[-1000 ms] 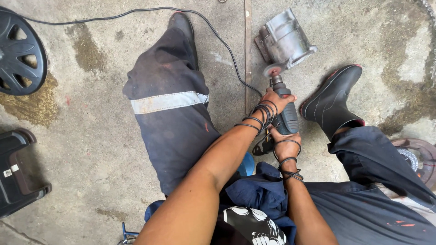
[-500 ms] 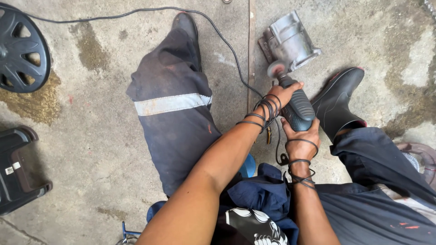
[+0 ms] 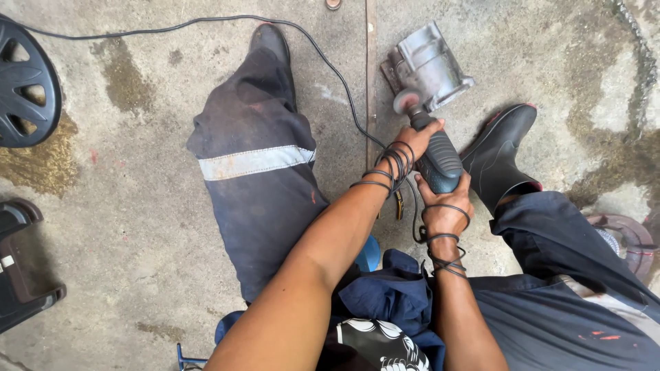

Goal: Polishing the surface of a metal housing using a power drill equipped with a wire brush attachment.

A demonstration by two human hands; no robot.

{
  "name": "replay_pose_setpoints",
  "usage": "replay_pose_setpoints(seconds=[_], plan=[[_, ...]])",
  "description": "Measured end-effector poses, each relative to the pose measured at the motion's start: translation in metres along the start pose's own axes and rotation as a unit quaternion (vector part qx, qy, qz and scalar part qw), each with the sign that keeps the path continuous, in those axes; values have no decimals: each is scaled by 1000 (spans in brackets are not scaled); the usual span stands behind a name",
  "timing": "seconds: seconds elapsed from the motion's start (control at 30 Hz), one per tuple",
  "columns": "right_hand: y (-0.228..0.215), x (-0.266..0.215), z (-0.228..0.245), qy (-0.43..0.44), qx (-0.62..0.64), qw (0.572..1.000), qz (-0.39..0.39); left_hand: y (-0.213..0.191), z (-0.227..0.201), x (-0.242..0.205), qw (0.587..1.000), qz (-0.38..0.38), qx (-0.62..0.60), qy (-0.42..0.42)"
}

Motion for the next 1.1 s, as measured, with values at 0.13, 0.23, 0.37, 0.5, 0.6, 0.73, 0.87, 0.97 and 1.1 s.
replay_pose_setpoints(seconds=[0.13,0.23,0.37,0.5,0.6,0.73,0.87,0.97,1.1], plan=[[9,12,-10,-4,14,1000,-25,1,-12,0,999,5,31,19],[8,1,-10,9,28,999,-25,7,-5,12,998,10,63,12],[17,7,-16,-3,29,999,-37,-2,7,23,998,4,66,12],[15,-3,-15,-9,35,998,-57,4,4,16,997,8,77,24],[14,-9,-17,-6,34,997,-62,10,2,7,997,16,70,22],[15,-4,-21,-2,38,997,-70,15,-6,5,995,29,89,27],[23,14,-15,-8,37,997,-65,4,-9,17,995,14,88,37],[36,23,-13,-15,30,998,-49,-13,6,34,996,-10,88,18],[45,30,-1,-24,35,998,-38,-29,3,44,993,-26,114,14]])
Point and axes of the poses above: each hand's wrist, its own x-axis towards the middle knuckle, its own y-axis out of the palm, z = x × y, the point moved 7 cm from there along x, towards the middle knuckle, and after that the axes turned 12 degrees about z, right-handed, at the moved point
